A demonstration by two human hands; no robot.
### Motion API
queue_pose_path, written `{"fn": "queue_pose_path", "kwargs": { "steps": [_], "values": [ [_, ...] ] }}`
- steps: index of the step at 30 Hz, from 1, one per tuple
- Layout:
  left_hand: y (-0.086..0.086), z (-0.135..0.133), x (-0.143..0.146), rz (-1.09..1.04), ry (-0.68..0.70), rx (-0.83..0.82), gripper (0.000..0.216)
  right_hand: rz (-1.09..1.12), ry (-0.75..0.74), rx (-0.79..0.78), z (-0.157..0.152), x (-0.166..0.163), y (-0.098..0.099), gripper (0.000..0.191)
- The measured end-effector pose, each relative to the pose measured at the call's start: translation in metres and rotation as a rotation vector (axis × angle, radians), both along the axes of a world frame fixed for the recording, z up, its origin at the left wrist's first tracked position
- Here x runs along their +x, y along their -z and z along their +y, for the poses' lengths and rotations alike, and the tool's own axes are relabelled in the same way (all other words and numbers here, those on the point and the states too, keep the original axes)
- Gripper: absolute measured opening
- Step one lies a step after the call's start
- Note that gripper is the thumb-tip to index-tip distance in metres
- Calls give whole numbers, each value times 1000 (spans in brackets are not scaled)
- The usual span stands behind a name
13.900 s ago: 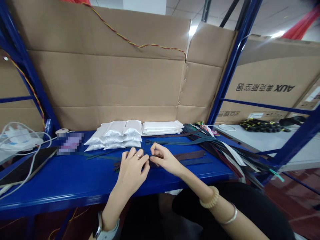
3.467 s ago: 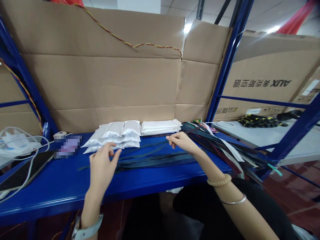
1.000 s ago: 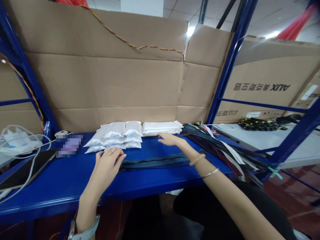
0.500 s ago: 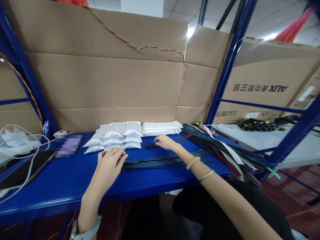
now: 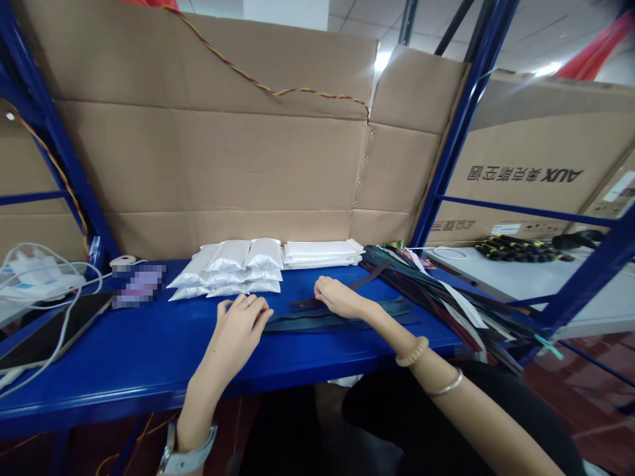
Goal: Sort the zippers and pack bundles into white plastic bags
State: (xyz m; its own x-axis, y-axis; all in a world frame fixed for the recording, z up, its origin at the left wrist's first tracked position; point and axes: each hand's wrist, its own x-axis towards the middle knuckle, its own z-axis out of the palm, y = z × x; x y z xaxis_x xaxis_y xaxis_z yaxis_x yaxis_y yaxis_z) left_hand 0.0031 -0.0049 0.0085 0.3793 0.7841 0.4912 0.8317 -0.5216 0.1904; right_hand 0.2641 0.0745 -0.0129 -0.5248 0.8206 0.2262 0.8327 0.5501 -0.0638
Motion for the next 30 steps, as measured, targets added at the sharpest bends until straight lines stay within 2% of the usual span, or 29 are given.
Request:
{"fn": "queue_pose_path", "kwargs": {
  "steps": [5, 9, 14, 18, 21, 24, 30],
  "values": [
    [3, -2, 17, -135, -71, -55, 31, 106, -55, 124, -30, -10, -21, 14],
    [1, -4, 24, -284, -46, -112, 33, 170, -101, 179, -50, -23, -32, 10],
    [3, -5, 28, -344, -16, -113, 34, 206, -105, 200, -60, -34, -31, 10],
    [2, -5, 28, -362, -50, -48, 34, 390, -34, 195, -65, -43, -26, 13],
    [0, -7, 27, -358, -56, -23, 32, 505, -28, 122, -72, -51, -25, 17],
    [0, -8, 27, -338, -26, -3, 30, 584, -83, -2, -80, -59, -26, 23],
    [2, -10, 33, -279, 25, -5, 28, 829, -144, -354, -78, -64, -16, 23]
  ]
}}
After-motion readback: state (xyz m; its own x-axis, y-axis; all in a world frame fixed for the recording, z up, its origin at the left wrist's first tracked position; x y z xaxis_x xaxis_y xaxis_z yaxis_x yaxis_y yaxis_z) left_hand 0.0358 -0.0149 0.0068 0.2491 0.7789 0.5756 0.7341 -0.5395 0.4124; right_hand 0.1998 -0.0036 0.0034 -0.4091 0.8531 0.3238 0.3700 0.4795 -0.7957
